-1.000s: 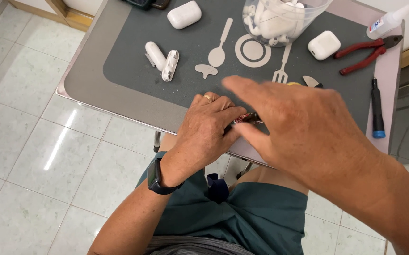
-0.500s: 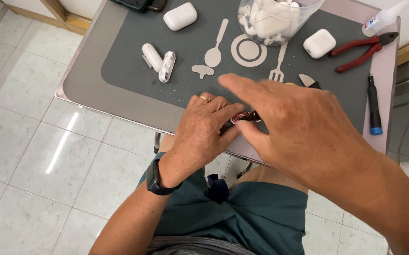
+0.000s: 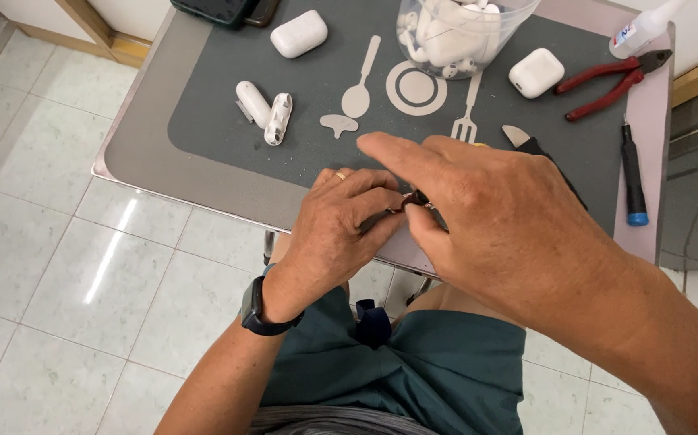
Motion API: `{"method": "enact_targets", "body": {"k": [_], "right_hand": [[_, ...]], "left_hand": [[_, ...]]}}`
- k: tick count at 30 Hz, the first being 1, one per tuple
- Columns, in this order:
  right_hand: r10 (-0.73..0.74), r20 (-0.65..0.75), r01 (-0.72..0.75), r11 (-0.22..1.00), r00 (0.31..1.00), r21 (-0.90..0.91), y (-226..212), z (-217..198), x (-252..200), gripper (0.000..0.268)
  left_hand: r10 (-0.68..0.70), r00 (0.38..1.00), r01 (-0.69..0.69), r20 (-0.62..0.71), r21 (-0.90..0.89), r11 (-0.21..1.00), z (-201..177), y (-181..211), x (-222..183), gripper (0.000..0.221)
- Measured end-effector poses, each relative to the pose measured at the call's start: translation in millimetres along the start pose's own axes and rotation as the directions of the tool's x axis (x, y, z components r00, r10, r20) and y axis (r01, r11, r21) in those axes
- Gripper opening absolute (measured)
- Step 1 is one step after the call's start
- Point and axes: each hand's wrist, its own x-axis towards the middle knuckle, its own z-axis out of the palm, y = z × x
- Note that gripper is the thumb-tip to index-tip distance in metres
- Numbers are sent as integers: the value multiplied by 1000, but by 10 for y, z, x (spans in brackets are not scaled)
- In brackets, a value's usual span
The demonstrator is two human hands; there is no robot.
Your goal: The person is reassembling a small electronic device, specifically fitting a circuit board into a white plastic earbud case and using a precision screwdriver.
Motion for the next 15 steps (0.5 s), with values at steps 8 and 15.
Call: {"method": "enact_targets", "body": {"k": [8, 15], "right_hand": [[-29, 5, 28, 993, 1000, 114, 65, -58, -57, 48], [9, -130, 30, 956, 991, 292, 249, -334, -293, 27]], "left_hand": [[29, 997, -32, -70, -42, 999, 46, -33, -23, 3], [117, 990, -107, -73, 119, 987, 55, 14, -27, 5]]}}
